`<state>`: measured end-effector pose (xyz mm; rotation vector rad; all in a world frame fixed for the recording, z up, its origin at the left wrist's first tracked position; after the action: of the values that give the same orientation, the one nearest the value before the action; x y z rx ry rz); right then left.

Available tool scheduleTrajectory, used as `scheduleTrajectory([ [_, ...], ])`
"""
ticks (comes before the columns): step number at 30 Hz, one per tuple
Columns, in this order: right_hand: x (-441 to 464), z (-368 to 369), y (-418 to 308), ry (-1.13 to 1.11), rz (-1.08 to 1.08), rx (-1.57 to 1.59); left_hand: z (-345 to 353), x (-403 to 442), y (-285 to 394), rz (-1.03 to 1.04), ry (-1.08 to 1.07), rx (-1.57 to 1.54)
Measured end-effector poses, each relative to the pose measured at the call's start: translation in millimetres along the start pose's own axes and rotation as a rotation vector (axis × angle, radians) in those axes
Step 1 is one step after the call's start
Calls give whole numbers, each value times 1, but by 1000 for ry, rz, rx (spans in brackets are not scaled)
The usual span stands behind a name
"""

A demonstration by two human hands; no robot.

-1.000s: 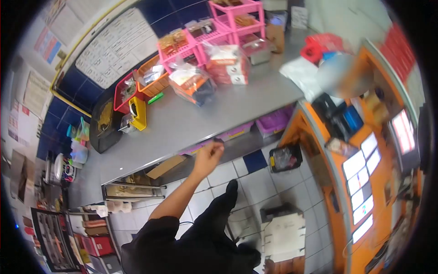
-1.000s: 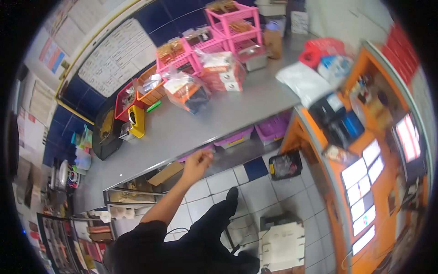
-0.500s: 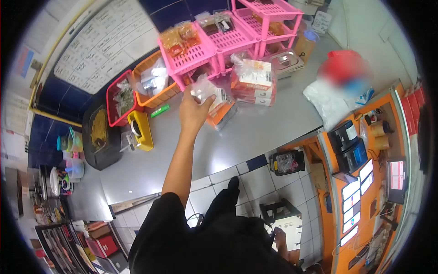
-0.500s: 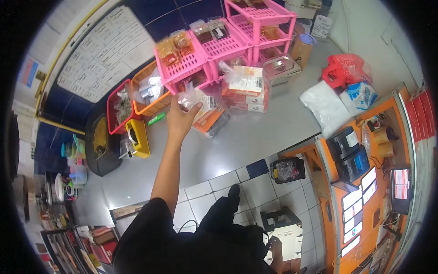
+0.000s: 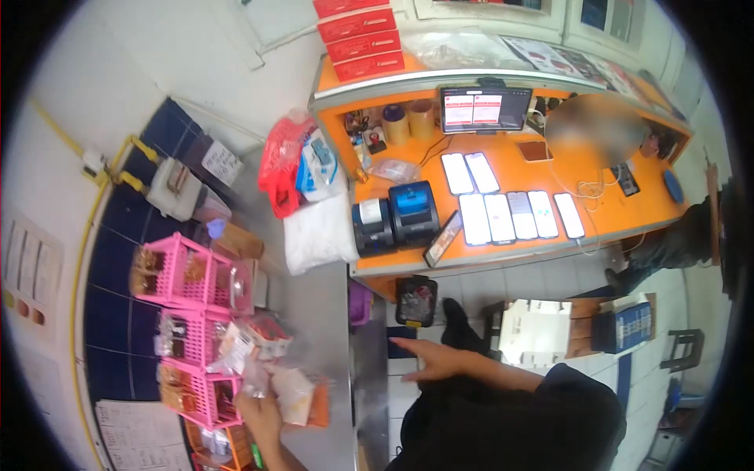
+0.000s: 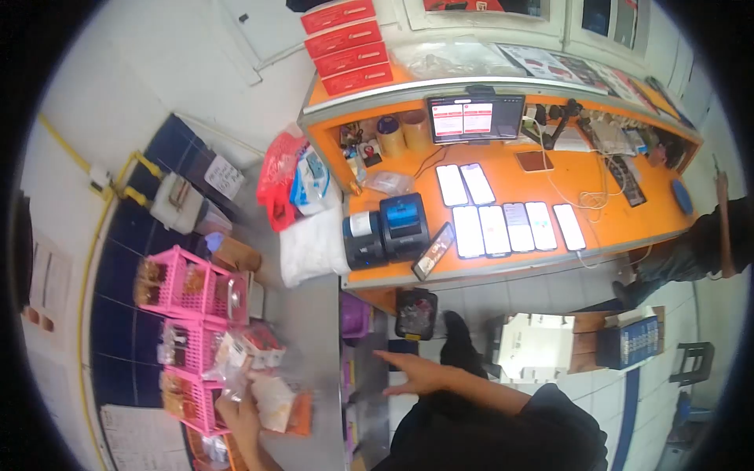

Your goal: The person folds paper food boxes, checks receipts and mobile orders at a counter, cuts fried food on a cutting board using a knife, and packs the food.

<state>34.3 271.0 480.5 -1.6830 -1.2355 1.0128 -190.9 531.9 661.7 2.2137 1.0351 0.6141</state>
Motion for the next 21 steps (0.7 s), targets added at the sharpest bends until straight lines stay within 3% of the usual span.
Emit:
scheduleTrajectory([
  [1,10,-8,-21,133,-245,-97,21,15,30,43,-51,-114],
  [3,14,-41,-63,286,-415,-163,55,29,113,16,49,-454],
  [5,18,-84,-74,663,-721,-189,83,52,197,156,25,-457],
  [7,8,-160,-87,1049,-770,-495,114,79,279,197,29,-699],
  [8,7,-203,-90,1109,-695,-574,131,95,314,394,-39,-760],
  [9,9,-246,-89,1172,-612,-646,148,109,345,567,1,-631],
  [11,6,-343,-92,1351,-649,-656,183,137,407,899,141,-384],
  [14,-1,-475,-101,1477,-690,-848,224,178,512,779,-262,-865],
  [16,-2,-541,-101,1533,-735,-933,263,227,566,639,-317,-1083],
  [21,5,-645,-58,1418,-676,-909,356,316,644,974,-111,-709],
])
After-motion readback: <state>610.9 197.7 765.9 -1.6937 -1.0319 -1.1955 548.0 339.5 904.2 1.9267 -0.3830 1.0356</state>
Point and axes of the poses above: each hand's wrist, its own x-axis towards the middle knuckle, its own z-axis out of the palm, y = z × x, the point moved 3 cm from there along x, towards the middle knuckle, and after that the axes turned 2 degrees about -y, right-handed, at the moved point
